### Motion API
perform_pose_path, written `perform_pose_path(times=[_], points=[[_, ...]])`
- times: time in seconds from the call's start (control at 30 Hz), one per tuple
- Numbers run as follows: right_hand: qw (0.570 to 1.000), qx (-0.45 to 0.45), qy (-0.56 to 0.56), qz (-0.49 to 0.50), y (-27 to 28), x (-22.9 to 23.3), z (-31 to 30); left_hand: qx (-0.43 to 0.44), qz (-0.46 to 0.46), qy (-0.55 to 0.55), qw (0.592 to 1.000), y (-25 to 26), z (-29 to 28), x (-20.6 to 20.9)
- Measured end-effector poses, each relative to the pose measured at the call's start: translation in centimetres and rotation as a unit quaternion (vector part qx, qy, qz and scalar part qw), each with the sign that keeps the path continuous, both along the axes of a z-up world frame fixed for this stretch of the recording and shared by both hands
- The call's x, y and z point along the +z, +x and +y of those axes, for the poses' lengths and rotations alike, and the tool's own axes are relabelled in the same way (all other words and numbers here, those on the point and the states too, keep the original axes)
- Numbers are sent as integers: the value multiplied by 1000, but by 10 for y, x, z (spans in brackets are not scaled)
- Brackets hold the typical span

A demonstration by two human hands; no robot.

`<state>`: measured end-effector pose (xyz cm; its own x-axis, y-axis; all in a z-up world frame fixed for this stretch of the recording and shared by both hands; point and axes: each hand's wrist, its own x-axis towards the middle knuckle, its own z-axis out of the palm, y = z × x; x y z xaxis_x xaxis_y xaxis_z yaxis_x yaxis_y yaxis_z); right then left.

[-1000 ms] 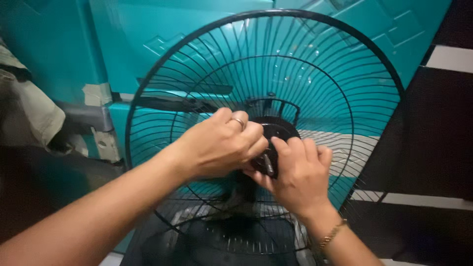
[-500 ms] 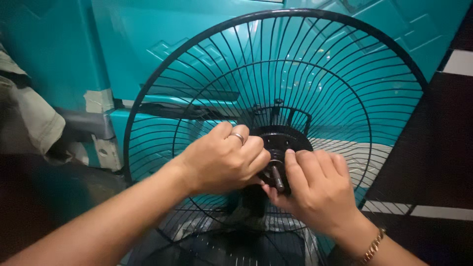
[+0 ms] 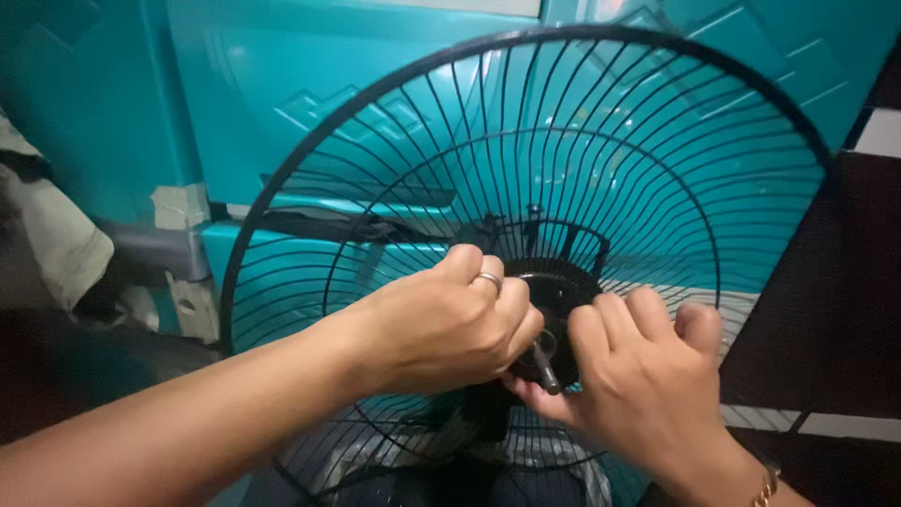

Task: The person disassembles a table fan by hand. They remove the front grille, then the fan blades, and finally the rear grille, placing each component aside.

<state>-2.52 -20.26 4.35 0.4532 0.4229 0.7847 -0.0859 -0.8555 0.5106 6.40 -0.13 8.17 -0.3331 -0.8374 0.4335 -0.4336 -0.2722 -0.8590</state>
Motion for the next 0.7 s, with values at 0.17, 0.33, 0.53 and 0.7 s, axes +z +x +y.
perform_pose_path(times=[0.17,0.33,0.53,0.7], points=[[999,24,25,2,4,-11,1,13,31,-32,999,-4,3,-10],[998,36,43,28,1,-8,0,11,53,-80,995,-9,1,-21],[996,49,56,50,-6,3,11,12,72,-101,992,-9,1,-28],[993,73,74,56,-10,11,17,26,68,-96,993,-10,0,-28]])
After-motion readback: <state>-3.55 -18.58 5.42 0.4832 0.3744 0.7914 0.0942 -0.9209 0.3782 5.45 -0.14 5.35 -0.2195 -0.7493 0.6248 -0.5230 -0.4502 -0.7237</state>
